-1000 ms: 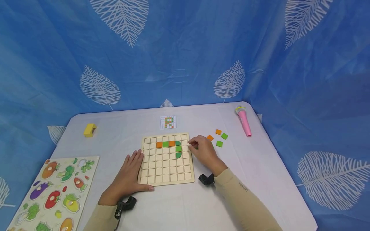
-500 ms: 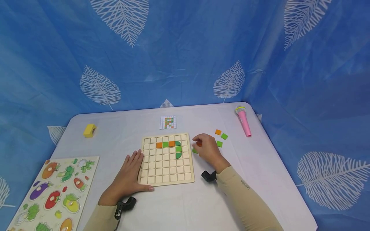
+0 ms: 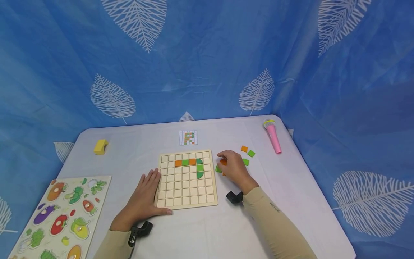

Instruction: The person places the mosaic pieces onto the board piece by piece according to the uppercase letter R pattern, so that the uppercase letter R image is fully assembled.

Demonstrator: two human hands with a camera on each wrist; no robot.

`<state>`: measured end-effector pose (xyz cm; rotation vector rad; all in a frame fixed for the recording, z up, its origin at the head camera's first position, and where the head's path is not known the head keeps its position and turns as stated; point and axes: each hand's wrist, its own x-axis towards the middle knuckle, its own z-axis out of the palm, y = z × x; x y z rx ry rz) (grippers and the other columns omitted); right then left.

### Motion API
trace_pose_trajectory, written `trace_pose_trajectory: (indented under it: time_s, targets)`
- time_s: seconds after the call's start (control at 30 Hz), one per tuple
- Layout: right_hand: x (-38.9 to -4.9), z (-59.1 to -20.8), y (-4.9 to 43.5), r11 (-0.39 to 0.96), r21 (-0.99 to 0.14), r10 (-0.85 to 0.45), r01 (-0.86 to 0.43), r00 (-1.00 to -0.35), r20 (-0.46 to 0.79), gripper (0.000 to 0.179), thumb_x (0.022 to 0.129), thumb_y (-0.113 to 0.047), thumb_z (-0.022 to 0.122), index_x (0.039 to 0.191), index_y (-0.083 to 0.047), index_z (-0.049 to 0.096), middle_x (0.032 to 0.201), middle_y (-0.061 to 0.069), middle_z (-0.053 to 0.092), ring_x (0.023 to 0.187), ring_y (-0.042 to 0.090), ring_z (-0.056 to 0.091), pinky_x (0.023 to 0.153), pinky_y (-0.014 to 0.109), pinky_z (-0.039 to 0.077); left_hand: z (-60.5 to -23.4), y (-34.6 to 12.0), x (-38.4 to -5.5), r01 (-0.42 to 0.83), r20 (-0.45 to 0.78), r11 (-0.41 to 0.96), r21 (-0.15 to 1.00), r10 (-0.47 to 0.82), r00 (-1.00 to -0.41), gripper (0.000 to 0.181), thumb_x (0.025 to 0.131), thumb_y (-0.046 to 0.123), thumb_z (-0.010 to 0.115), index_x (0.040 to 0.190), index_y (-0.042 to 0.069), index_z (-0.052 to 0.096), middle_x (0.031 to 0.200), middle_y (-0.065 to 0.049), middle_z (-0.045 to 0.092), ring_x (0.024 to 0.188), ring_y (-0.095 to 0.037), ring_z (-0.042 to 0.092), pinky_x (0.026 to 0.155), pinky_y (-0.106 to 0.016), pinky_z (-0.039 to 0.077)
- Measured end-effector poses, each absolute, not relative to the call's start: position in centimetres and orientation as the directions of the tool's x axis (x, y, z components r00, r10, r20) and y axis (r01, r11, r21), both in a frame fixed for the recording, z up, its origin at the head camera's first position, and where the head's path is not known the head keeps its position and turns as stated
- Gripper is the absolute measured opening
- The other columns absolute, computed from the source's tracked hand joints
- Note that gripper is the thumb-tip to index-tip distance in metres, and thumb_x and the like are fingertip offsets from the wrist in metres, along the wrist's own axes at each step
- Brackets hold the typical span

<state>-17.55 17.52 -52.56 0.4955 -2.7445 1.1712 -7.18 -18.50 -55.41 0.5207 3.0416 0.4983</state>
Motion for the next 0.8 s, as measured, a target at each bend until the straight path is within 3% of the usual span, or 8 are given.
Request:
trace_pose_trajectory:
  time_s: [0.8]
  targets:
    - [-18.6, -53.1, 18.2, 0.717, -0.614, -0.251, -0.329, -0.944, 0.212, 0.031, 0.091, -0.006, 0.083, 0.12, 0.002, 0.074, 0.123, 0.016, 0.071, 0.119, 0.034, 0.064, 0.104, 0.049, 0.051, -55.6, -18.5, -7.2, 0.323, 0.046, 0.893, 0.315, 0.325, -0.944, 0.156, 0.058, 0.099, 0.067, 0.164, -0.006, 0.023, 0.172, -0.022, 0.017, 0.159, -0.037, 0.01, 0.125, -0.056, 0.007]
